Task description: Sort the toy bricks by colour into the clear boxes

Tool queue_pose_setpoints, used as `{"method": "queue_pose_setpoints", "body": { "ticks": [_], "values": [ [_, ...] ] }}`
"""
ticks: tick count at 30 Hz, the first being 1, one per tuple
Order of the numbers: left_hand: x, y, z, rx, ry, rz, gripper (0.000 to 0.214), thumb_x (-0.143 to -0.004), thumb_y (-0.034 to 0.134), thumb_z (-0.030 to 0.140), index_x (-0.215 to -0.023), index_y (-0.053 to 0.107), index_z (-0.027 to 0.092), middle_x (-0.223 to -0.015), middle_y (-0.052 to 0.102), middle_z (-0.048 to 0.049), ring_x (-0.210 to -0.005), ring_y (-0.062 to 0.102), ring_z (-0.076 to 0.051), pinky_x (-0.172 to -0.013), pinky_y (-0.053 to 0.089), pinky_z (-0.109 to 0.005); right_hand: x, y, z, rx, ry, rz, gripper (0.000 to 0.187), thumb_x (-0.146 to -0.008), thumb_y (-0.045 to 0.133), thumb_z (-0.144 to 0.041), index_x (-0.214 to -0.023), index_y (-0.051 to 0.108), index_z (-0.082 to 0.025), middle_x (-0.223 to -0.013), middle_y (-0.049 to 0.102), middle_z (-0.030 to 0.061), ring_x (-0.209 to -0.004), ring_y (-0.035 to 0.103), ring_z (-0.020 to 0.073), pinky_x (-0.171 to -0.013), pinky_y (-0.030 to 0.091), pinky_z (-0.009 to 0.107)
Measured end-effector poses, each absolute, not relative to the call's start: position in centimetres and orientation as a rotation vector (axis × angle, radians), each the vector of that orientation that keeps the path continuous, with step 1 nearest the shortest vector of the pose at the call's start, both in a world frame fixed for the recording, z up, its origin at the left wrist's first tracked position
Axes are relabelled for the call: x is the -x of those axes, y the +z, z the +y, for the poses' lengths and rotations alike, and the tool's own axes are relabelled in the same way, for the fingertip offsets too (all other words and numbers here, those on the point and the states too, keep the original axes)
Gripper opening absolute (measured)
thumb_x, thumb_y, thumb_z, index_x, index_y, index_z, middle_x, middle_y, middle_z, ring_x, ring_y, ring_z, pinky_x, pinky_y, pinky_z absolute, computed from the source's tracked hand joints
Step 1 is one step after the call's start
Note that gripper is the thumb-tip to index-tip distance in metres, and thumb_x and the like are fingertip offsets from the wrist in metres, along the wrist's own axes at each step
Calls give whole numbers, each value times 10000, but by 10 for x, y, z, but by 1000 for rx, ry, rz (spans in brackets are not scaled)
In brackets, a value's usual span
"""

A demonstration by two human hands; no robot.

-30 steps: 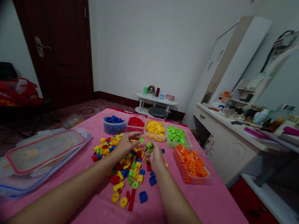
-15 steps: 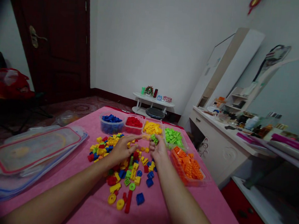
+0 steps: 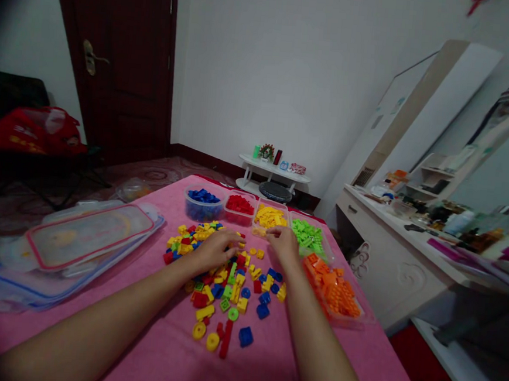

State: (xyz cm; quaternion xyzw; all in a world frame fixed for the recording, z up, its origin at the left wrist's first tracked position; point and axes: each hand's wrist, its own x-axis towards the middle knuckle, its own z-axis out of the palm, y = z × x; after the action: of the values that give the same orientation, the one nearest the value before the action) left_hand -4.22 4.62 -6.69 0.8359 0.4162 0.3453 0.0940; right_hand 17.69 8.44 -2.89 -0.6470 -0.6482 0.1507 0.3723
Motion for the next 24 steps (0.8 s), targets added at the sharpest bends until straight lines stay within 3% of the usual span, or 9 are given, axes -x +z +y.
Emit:
{"method": "queue_pose_setpoints", "body": {
  "ticks": [6, 11, 18, 24],
  "values": [
    [37, -66, 36, -2672, 837, 1224, 366, -755, 483, 124, -1057, 660, 229, -982, 677, -67, -954, 579, -203, -869, 428, -337, -166, -48, 62, 1669, 408, -1926, 208, -609, 601, -135, -775, 713, -190, -758, 681, 31, -705, 602, 163, -656, 435, 275],
    [34, -69, 35, -2712, 722, 1259, 427, -716, 512, 123, -1110, 627, 244, -1032, 669, -73, -1008, 571, -225, -897, 417, -368, -163, -46, 44, 1724, 419, -2250, 288, -512, 723, -200, -797, 688, -220, -736, 668, 7, -638, 573, 151, -562, 373, 245],
    [34, -73, 38, -2623, 729, 1316, 381, -700, 532, 135, -1046, 659, 231, -1037, 670, -80, -991, 597, -236, -885, 441, -355, -146, -43, 35, 1725, 303, -2339, 139, -552, 679, -169, -678, 636, -207, -661, 620, -6, -595, 519, 122, -526, 300, 223],
    [34, -70, 38, -2602, 771, 1388, 338, -738, 507, 130, -1026, 670, 196, -1004, 648, -93, -944, 596, -223, -830, 458, -328, -165, -41, 55, 1761, 80, -2066, 117, -666, 577, -213, -760, 637, -179, -756, 642, 34, -682, 548, 151, -588, 350, 247]
  ]
}}
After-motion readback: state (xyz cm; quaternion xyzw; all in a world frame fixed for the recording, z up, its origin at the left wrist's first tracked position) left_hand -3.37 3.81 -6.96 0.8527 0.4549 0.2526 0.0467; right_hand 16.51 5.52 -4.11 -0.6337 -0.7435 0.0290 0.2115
